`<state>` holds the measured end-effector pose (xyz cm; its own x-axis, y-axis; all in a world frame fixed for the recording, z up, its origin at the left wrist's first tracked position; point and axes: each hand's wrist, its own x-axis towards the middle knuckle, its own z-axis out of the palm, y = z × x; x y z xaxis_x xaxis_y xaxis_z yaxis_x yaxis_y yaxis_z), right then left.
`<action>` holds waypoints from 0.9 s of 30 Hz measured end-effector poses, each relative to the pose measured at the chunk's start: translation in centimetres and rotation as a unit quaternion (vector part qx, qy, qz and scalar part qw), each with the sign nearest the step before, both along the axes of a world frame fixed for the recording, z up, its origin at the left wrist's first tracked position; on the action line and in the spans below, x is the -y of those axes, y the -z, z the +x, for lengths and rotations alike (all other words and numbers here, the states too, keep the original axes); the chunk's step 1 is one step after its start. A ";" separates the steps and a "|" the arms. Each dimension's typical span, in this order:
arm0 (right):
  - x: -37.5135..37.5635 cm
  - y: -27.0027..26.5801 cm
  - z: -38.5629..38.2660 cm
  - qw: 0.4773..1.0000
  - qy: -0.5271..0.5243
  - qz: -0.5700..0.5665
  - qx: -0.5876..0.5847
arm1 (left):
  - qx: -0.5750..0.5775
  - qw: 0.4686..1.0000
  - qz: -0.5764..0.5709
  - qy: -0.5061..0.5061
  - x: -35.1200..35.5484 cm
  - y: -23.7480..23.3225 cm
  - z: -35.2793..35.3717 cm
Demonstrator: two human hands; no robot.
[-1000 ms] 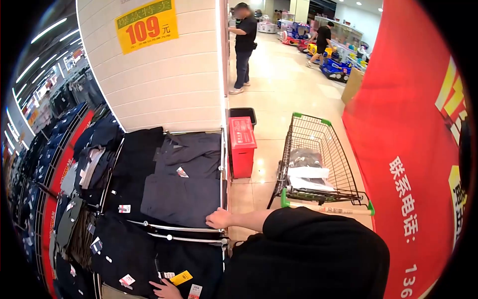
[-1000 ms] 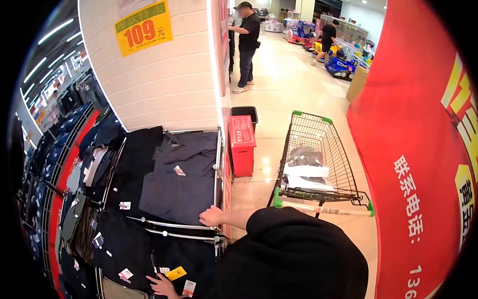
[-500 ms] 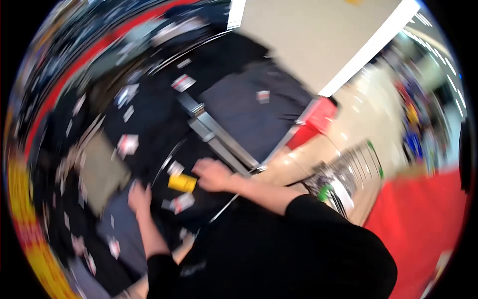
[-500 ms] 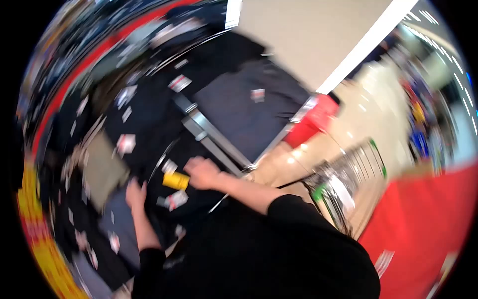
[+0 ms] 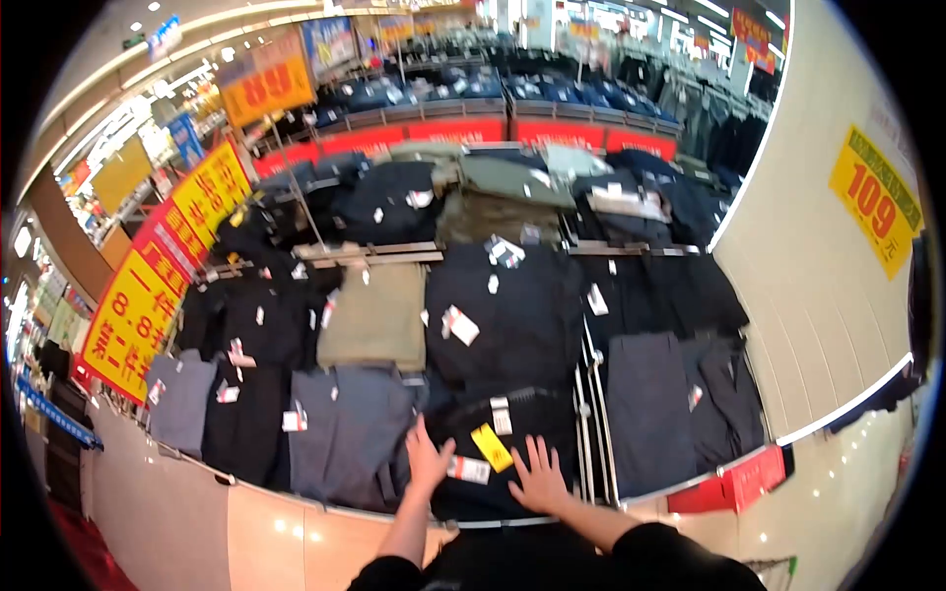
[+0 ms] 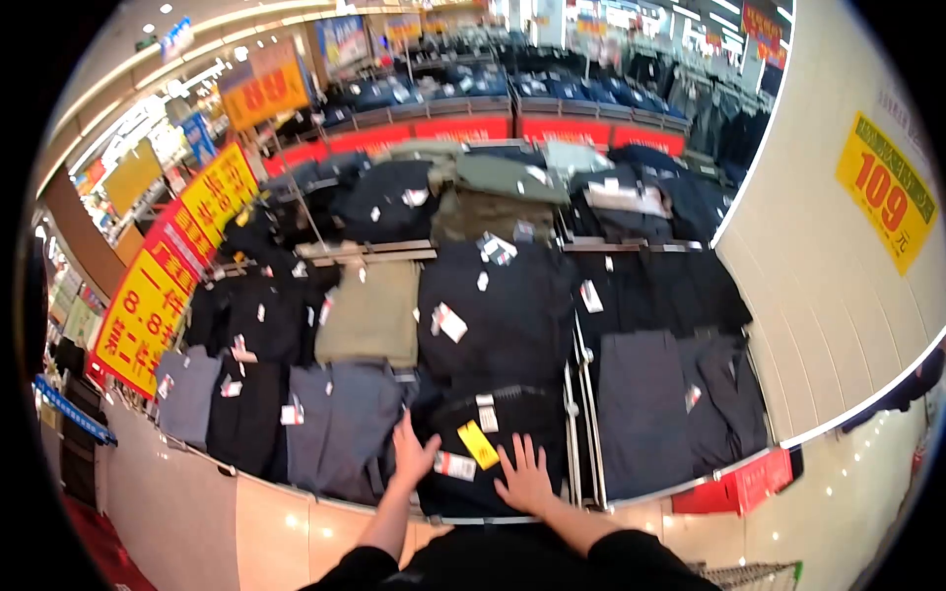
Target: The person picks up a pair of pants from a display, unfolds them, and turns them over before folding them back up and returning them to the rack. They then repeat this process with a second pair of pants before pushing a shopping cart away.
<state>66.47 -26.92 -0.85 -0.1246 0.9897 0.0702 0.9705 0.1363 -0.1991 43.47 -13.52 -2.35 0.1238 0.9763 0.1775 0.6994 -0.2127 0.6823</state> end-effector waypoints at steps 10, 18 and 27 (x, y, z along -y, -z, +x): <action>2.4 -0.5 -1.0 0.996 0.029 -0.081 0.017 | -0.060 0.991 -0.109 0.053 4.9 2.4 -1.3; 4.1 -0.7 -1.2 0.997 0.042 -0.039 -0.044 | -0.119 0.976 -0.157 0.097 5.9 5.6 -2.1; 4.4 -0.3 -1.0 0.999 0.006 -0.010 -0.047 | -0.118 0.981 -0.140 0.070 6.4 7.0 -1.7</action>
